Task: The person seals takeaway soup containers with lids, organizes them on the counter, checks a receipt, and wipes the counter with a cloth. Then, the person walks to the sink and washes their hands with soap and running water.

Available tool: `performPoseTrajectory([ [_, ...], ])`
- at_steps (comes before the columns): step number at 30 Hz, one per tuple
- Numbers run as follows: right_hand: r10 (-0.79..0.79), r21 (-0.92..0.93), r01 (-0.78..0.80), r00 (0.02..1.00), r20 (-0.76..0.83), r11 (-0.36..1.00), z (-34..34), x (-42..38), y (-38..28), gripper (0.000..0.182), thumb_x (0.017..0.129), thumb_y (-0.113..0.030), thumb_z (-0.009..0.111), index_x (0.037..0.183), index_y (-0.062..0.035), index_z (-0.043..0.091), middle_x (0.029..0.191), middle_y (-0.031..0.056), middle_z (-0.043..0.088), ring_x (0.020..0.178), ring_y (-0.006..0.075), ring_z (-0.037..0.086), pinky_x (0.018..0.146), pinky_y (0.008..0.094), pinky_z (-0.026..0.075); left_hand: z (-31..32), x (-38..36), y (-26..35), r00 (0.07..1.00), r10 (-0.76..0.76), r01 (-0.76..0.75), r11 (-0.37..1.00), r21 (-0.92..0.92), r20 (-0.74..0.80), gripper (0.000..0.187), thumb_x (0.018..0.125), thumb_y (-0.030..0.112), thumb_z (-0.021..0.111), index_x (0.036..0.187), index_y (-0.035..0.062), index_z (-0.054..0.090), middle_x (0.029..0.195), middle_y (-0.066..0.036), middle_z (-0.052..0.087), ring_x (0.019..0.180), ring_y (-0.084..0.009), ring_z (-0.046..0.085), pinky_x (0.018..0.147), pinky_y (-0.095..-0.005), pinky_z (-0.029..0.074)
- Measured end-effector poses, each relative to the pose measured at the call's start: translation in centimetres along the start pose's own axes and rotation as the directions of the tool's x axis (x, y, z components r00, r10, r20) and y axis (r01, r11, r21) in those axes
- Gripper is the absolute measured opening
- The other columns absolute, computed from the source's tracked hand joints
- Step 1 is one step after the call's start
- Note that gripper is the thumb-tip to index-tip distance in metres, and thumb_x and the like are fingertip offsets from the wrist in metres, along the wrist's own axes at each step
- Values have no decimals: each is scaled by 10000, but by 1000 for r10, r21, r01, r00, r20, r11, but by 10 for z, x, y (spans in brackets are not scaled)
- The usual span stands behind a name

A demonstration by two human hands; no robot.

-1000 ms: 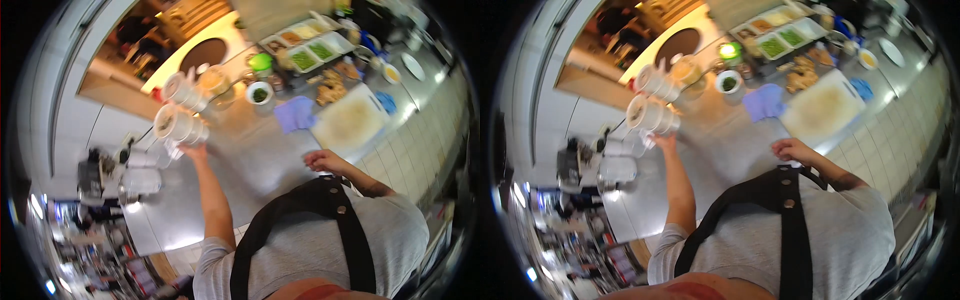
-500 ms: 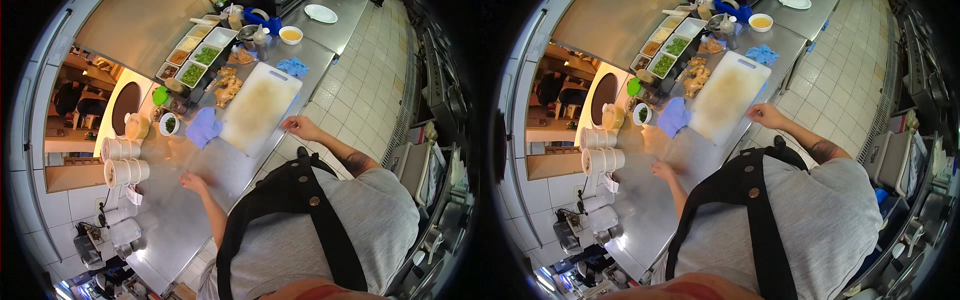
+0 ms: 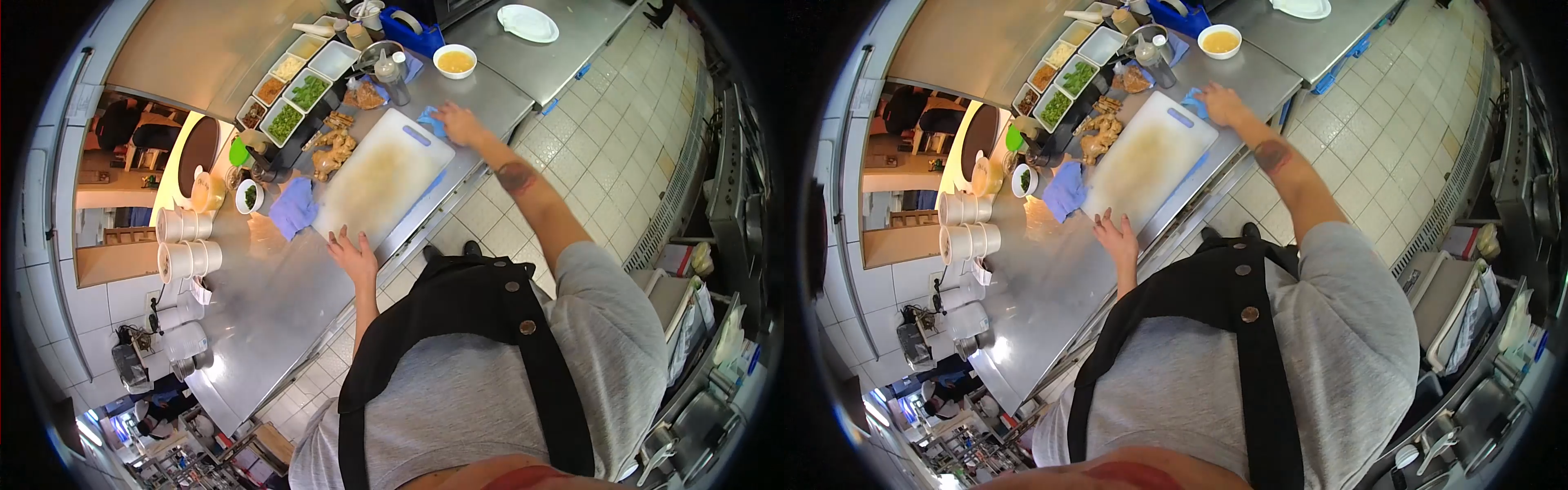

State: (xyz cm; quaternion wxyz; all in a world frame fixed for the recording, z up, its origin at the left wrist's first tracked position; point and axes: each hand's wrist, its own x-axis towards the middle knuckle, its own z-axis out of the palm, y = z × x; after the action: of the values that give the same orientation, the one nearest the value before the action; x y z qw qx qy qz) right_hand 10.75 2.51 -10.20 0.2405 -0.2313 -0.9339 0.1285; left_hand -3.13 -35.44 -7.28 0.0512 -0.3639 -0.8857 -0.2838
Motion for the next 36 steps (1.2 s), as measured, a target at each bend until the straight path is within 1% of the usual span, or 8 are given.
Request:
performPoseTrajectory([
  [3, 166, 17, -167, 985, 40, 986, 3, -28, -11, 392, 792, -91, 508, 1179, -93, 571, 1276, 112, 511, 1182, 316, 464, 922, 445, 411, 15, 3, -5, 994, -52, 50, 999, 16, 94, 506, 848, 330, 566, 1253, 46, 461, 1359, -288, 321, 1291, -457, 238, 1046, -568, 199],
  [5, 197, -90, -219, 959, -202, 972, 9, -66, -24, 374, 769, -83, 524, 1135, -84, 600, 1203, 109, 544, 1128, 322, 487, 899, 445, 416, 13, 12, 6, 980, -147, 141, 989, 54, 132, 514, 838, 339, 576, 1265, 80, 455, 1382, -270, 299, 1303, -470, 208, 1029, -603, 202],
  [7, 229, -76, -247, 955, -190, 966, -21, -90, -59, 377, 736, -43, 545, 1107, -68, 612, 1157, 107, 553, 1084, 322, 500, 886, 449, 414, 14, 30, 13, 977, -187, 178, 980, 90, 104, 505, 830, 340, 587, 1258, 101, 464, 1376, -263, 316, 1289, -477, 228, 1028, -596, 214],
  [12, 134, 90, -126, 987, -91, 988, -34, -92, -49, 365, 688, -8, 597, 1050, -47, 634, 1056, 113, 592, 988, 310, 550, 820, 425, 461, 37, 77, 28, 986, -167, 168, 983, 73, -18, 479, 822, 326, 601, 1232, 106, 486, 1342, -274, 361, 1250, -470, 294, 1047, -541, 229],
  [24, 353, -155, -390, 909, -221, 908, -73, -30, 128, 283, 779, -75, 558, 1044, -96, 653, 1079, 72, 595, 1040, 272, 536, 850, 420, 456, 108, 138, 150, 947, 285, -260, 951, -166, 149, 478, 844, 271, 587, 1250, 55, 456, 1353, -291, 306, 1289, -482, 217, 1058, -561, 169],
  [27, 308, -158, -343, 928, -208, 926, -84, -18, 172, 312, 818, -109, 515, 1104, -136, 638, 1150, 68, 566, 1089, 279, 498, 866, 439, 433, 132, 130, 174, 942, 297, -271, 947, -172, 155, 490, 837, 275, 594, 1250, 48, 458, 1339, -292, 324, 1282, -483, 231, 1060, -552, 174],
  [31, 289, -186, -330, 932, -219, 925, -102, -3, 258, 341, 810, -102, 516, 1127, -151, 631, 1182, 76, 549, 1106, 308, 481, 855, 439, 434, 167, 110, 219, 985, 114, -99, 988, -116, 130, 492, 824, 268, 602, 1241, 44, 465, 1328, -297, 338, 1269, -483, 252, 1064, -538, 182],
  [36, 392, -222, -451, 881, -265, 864, -148, -17, 369, 432, 704, -43, 595, 1122, -153, 620, 1154, 95, 546, 1056, 307, 498, 815, 436, 434, 199, 92, 300, 994, 32, -10, 980, -197, 106, 484, 803, 222, 618, 1226, 37, 472, 1333, -307, 331, 1266, -477, 262, 1065, -534, 187],
])
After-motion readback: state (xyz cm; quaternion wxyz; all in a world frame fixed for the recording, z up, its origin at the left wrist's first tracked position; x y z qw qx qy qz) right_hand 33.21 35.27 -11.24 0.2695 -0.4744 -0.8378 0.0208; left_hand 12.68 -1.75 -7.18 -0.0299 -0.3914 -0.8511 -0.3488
